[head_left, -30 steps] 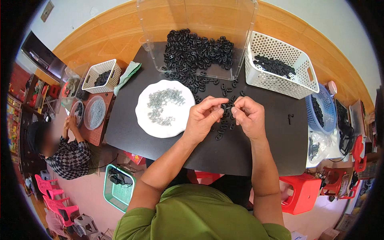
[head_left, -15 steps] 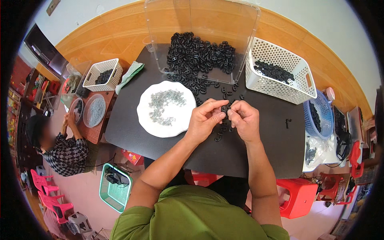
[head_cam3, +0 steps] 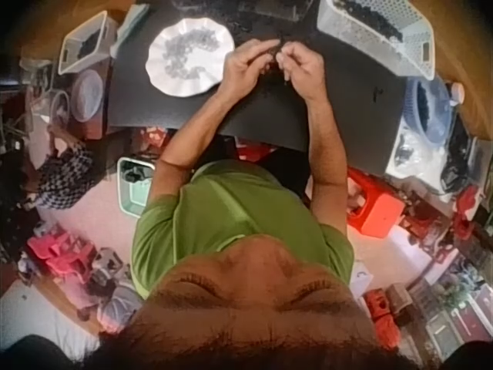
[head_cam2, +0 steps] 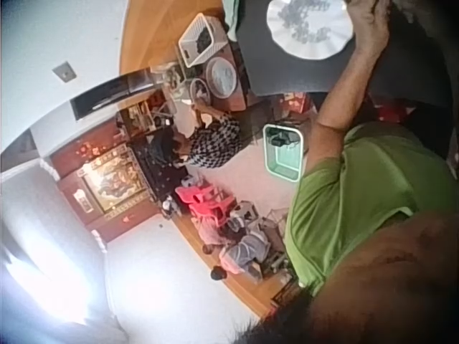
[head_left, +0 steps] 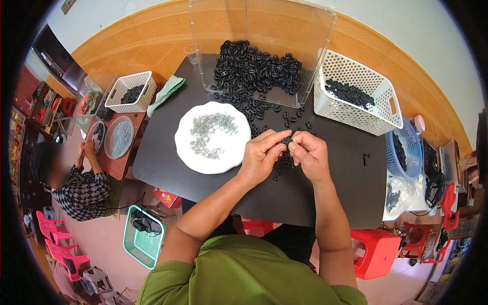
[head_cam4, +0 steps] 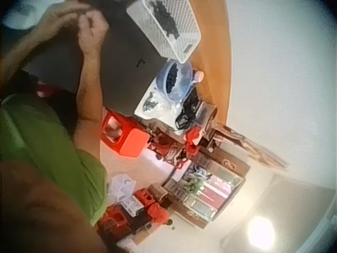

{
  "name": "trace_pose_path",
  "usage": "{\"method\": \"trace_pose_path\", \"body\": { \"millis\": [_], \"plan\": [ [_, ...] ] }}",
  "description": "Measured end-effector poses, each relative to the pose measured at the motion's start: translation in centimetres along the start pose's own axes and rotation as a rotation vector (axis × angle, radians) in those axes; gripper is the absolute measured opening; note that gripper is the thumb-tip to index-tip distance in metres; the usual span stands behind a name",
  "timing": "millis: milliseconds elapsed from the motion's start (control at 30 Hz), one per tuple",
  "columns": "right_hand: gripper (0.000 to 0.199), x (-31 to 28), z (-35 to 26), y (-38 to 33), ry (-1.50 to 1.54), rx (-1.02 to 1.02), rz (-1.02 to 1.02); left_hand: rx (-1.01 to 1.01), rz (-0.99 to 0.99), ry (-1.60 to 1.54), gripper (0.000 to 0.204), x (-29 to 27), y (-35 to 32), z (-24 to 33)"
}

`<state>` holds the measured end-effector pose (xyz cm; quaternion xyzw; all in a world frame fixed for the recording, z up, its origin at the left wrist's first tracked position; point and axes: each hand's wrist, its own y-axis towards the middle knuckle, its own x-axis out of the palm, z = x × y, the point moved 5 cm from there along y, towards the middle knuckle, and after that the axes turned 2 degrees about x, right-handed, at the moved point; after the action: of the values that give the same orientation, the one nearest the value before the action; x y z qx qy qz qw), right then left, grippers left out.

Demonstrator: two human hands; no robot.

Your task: The person assembles small black plastic components by hand on a table.

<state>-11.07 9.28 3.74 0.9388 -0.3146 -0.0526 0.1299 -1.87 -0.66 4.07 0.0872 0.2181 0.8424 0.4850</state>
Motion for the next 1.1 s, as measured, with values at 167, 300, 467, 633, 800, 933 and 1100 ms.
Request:
{"method": "trace_pose_path", "body": {
  "millis": [167, 300, 467, 633, 800, 933, 1100],
  "plan": [
    [0.012, 0.4, 0.4, -0.2, 0.116, 0.082, 0.019, 0.022, 0.021, 0.047, 0.028, -0.1, -0.3, 0.0],
    [0.011, 0.3, 0.6, -0.3, 0.163, 0.128, 0.012, -0.003, -0.012, 0.008, 0.027, -0.1, -0.4, 0.1],
    [0.011, 0.4, 0.7, -0.3, 0.143, 0.155, 0.018, -0.009, -0.031, 0.015, 0.025, 0.2, -0.3, 0.1],
    [0.012, 0.5, 1.0, -0.3, 0.110, 0.163, 0.042, -0.011, -0.011, -0.010, 0.024, 0.5, -0.5, -0.7],
    [0.009, 0.4, 1.5, -0.1, 0.180, 0.195, 0.060, -0.058, -0.033, -0.008, 0.026, 0.6, -0.4, -1.0],
    [0.010, 0.5, 1.5, 0.1, 0.223, 0.150, 0.036, -0.105, -0.065, -0.069, 0.028, 0.4, -0.4, -1.1],
    [0.010, 0.5, 1.2, 0.3, 0.185, 0.099, 0.039, -0.137, -0.091, -0.191, 0.028, 0.0, -0.3, -1.6]
  ]
}}
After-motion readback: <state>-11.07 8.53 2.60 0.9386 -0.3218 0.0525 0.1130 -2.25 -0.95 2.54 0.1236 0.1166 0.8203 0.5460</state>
